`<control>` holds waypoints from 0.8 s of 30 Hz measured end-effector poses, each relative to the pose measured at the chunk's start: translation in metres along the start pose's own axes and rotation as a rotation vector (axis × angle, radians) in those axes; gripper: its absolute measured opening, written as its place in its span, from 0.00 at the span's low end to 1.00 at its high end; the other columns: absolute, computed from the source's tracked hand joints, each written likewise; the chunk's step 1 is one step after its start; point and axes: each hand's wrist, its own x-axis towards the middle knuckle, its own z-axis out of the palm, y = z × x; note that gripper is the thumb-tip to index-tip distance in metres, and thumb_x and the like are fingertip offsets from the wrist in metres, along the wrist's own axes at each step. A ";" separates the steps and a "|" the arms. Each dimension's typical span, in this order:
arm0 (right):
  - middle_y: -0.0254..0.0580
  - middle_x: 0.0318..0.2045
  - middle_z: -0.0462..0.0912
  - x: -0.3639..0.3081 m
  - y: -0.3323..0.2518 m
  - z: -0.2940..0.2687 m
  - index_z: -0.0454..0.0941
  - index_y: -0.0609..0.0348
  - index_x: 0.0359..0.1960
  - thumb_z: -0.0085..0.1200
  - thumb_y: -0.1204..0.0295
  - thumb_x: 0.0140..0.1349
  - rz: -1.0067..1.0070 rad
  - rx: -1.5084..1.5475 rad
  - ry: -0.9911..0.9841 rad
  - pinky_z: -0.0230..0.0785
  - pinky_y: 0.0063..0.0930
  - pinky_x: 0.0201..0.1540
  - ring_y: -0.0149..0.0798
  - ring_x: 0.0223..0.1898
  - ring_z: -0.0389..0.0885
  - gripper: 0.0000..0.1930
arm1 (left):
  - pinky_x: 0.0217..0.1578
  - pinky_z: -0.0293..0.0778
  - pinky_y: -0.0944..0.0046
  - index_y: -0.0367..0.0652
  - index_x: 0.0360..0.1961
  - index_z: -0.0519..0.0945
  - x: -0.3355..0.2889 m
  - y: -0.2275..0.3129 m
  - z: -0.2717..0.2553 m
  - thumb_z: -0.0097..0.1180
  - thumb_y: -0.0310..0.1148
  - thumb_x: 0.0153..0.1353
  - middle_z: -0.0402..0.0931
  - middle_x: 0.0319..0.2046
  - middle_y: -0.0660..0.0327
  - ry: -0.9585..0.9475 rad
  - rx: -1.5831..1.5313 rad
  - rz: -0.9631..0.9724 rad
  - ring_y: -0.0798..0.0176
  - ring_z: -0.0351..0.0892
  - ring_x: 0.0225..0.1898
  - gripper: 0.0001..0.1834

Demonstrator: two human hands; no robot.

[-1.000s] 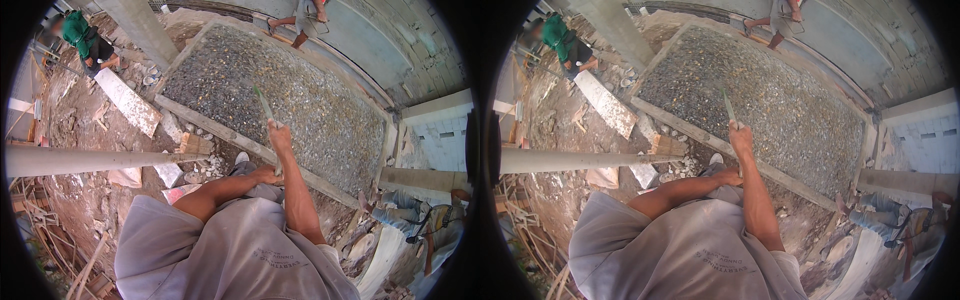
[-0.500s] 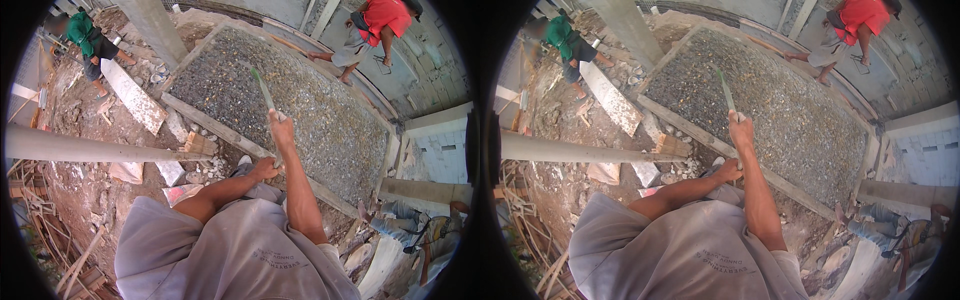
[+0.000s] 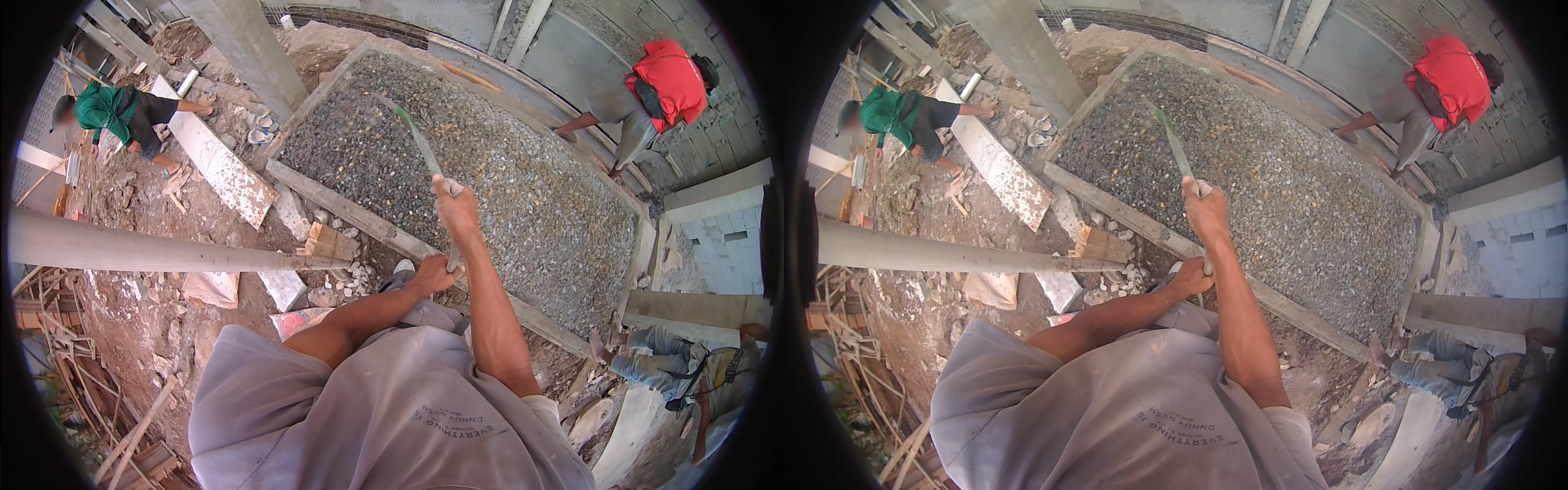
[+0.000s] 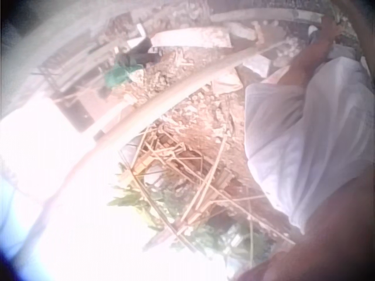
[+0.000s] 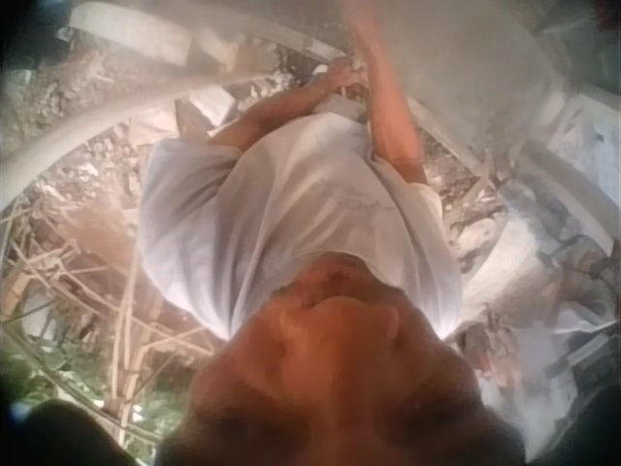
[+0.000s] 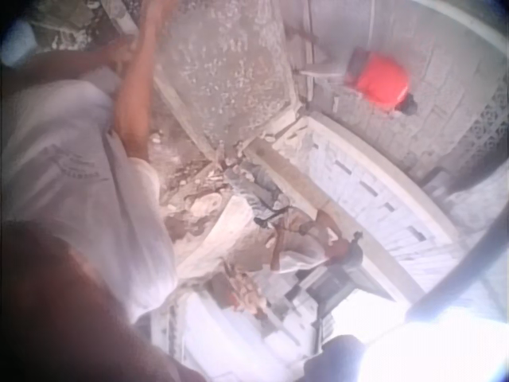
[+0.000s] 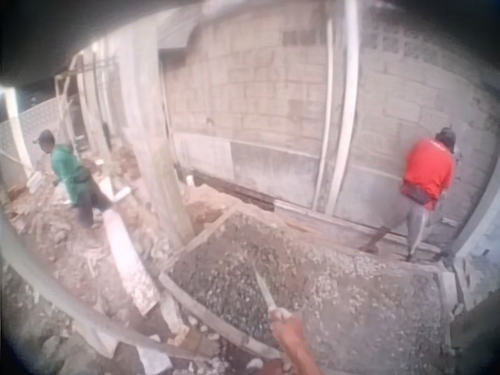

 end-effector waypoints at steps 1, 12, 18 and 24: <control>0.28 0.13 0.67 -0.003 -0.002 0.000 0.78 0.60 0.27 0.50 0.50 0.60 0.000 0.003 -0.011 0.55 0.28 0.20 0.26 0.16 0.62 0.23 | 0.44 0.68 0.47 0.41 0.33 0.80 -0.002 0.002 -0.001 0.50 0.52 0.55 0.77 0.33 0.46 0.017 -0.009 0.017 0.42 0.75 0.40 0.23; 0.29 0.12 0.67 0.003 0.007 0.004 0.76 0.61 0.25 0.50 0.53 0.61 -0.020 0.105 -0.103 0.52 0.26 0.18 0.26 0.14 0.61 0.21 | 0.40 0.69 0.48 0.39 0.29 0.80 -0.005 0.004 0.003 0.52 0.47 0.52 0.77 0.30 0.44 0.166 -0.112 0.065 0.40 0.75 0.36 0.20; 0.27 0.12 0.67 0.000 0.013 -0.002 0.77 0.60 0.26 0.50 0.54 0.61 -0.007 0.141 -0.010 0.51 0.24 0.16 0.23 0.13 0.61 0.20 | 0.42 0.69 0.48 0.40 0.31 0.80 -0.008 0.007 0.006 0.51 0.49 0.53 0.77 0.33 0.43 0.084 -0.100 0.032 0.41 0.75 0.39 0.21; 0.34 0.13 0.70 -0.004 0.028 -0.028 0.76 0.63 0.24 0.48 0.55 0.61 0.089 0.076 0.120 0.60 0.32 0.23 0.31 0.17 0.66 0.21 | 0.46 0.68 0.48 0.41 0.35 0.80 -0.009 0.022 0.011 0.49 0.54 0.55 0.77 0.36 0.44 -0.136 0.031 -0.026 0.41 0.75 0.42 0.25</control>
